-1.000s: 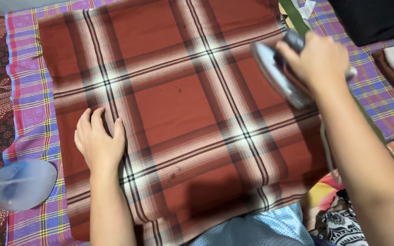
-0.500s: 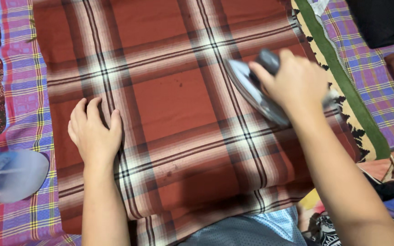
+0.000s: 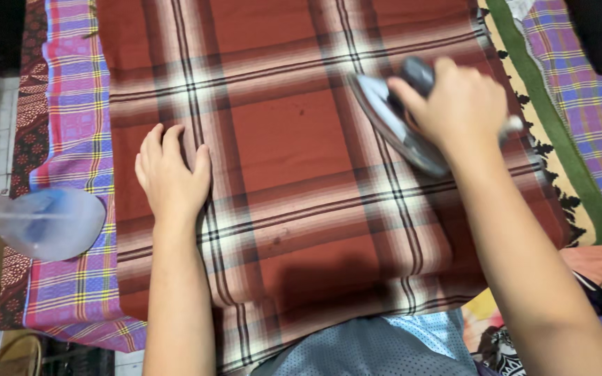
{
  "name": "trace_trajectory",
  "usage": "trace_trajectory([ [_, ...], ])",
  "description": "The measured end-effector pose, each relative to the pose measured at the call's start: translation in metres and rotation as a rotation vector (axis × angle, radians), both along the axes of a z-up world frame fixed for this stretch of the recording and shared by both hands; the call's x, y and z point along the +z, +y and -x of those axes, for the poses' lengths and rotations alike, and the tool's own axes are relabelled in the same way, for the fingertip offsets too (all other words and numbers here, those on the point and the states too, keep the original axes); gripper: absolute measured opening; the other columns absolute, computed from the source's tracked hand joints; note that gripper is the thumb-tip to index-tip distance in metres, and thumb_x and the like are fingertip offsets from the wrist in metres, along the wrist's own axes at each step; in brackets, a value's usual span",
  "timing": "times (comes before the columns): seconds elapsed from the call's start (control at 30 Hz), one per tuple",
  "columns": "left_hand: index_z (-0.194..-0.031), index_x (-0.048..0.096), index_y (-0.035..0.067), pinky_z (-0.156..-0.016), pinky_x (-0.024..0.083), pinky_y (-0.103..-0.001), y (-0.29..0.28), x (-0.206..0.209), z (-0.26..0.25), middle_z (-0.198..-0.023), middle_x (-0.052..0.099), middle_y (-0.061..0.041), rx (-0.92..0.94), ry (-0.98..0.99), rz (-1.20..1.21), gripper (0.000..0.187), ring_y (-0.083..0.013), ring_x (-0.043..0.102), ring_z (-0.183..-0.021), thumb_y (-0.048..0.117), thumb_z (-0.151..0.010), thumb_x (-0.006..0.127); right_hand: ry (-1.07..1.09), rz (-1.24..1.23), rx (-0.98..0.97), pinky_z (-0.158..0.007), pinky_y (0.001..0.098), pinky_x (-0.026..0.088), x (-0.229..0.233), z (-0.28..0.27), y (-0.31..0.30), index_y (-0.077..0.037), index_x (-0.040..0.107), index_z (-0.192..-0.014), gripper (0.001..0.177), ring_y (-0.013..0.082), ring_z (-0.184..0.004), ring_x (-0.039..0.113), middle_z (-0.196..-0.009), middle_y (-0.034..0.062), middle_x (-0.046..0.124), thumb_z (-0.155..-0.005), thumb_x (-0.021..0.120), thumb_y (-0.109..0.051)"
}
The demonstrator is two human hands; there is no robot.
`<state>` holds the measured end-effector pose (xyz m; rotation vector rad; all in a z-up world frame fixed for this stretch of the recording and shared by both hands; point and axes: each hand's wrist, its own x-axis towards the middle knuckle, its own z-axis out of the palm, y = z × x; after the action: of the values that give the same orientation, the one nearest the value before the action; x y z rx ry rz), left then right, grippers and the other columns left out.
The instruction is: The person irons a plaid cloth on a table, repeatedly spraying it with water and smoothing it with an iron. The cloth is adjusted and repositioned several times during the process.
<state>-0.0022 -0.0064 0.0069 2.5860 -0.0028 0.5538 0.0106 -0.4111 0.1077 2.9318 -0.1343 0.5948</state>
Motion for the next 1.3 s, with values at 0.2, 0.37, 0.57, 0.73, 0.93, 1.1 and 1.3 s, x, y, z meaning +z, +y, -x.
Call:
trace_trajectory([
  [0.2, -0.138, 0.061, 0.006, -0.119, 0.023, -0.059, -0.003, 0.005, 0.000, -0.151, 0.047, -0.023, 0.007, 0.022, -0.004, 0.052, -0.0376, 0.039, -0.144, 0.032, -0.094, 0.071, 0.130, -0.031, -0.031, -0.055, 0.0434, 0.055, 0.015, 0.075, 0.019, -0.009, 0.070, -0.088, 0.071, 0.0328, -0.060, 0.070, -0.072, 0.0155, 0.071, -0.092, 0.065, -0.080],
  [0.37, -0.140, 0.060, 0.005, -0.118, 0.024, -0.060, -0.005, 0.006, -0.002, -0.152, 0.047, -0.024, 0.009, 0.031, -0.032, 0.053, -0.0386, 0.038, -0.144, 0.034, -0.096, 0.071, 0.033, 0.047, 0.200, -0.057, 0.0417, 0.054, 0.008, 0.059, 0.004, -0.011, 0.069, -0.089, 0.069, 0.0305, -0.065, 0.070, -0.075, 0.0120, 0.070, -0.095, 0.066, -0.079],
  [0.57, -0.141, 0.059, 0.005, -0.118, 0.023, -0.061, -0.003, 0.002, -0.002, -0.152, 0.046, -0.024, 0.002, 0.032, -0.030, 0.054, -0.0393, 0.038, -0.145, 0.034, -0.096, 0.070, -0.129, 0.071, 0.348, -0.056, 0.0420, 0.053, -0.013, -0.032, -0.010, -0.013, 0.073, -0.092, 0.069, 0.0291, -0.064, 0.070, -0.074, 0.0100, 0.071, -0.093, 0.069, -0.082],
  [0.73, -0.139, 0.060, 0.005, -0.119, 0.023, -0.060, -0.002, 0.007, 0.000, -0.153, 0.045, -0.024, -0.025, 0.013, 0.013, 0.053, -0.0395, 0.037, -0.146, 0.030, -0.094, 0.073, -0.168, 0.035, 0.266, -0.055, 0.0445, 0.054, -0.015, -0.091, 0.004, -0.011, 0.073, -0.084, 0.070, 0.0318, -0.061, 0.070, -0.068, 0.0124, 0.070, -0.088, 0.071, -0.080],
  [0.93, -0.139, 0.057, 0.002, -0.120, 0.034, -0.048, 0.008, 0.018, 0.049, -0.156, 0.045, -0.025, -0.143, -0.064, 0.325, 0.049, -0.0391, 0.041, -0.148, 0.021, -0.096, 0.072, -0.068, -0.111, 0.355, -0.058, 0.0491, 0.053, -0.001, -0.047, 0.011, -0.016, 0.077, -0.090, 0.062, 0.0352, -0.067, 0.070, -0.073, 0.0145, 0.071, -0.086, 0.071, -0.077],
  [1.1, -0.131, 0.062, 0.000, -0.101, 0.052, -0.032, 0.057, 0.016, 0.125, -0.131, 0.068, -0.014, -0.036, 0.177, 0.843, 0.035, -0.0208, 0.067, -0.115, 0.011, -0.098, 0.063, 0.093, -0.001, 0.418, -0.053, 0.0426, 0.053, 0.012, 0.019, 0.013, -0.015, 0.067, -0.072, 0.067, 0.0297, -0.057, 0.068, -0.062, 0.0101, 0.066, -0.081, 0.067, -0.081],
  [1.3, -0.105, 0.068, -0.013, -0.084, 0.051, -0.029, 0.140, 0.015, 0.157, -0.110, 0.076, -0.021, 0.236, 0.295, 0.791, 0.032, -0.0161, 0.067, -0.098, 0.019, -0.105, 0.071, 0.023, 0.011, 0.522, -0.050, 0.0393, 0.050, 0.015, 0.043, 0.023, -0.014, 0.064, -0.068, 0.063, 0.0267, -0.054, 0.065, -0.061, 0.0078, 0.065, -0.079, 0.070, -0.075],
])
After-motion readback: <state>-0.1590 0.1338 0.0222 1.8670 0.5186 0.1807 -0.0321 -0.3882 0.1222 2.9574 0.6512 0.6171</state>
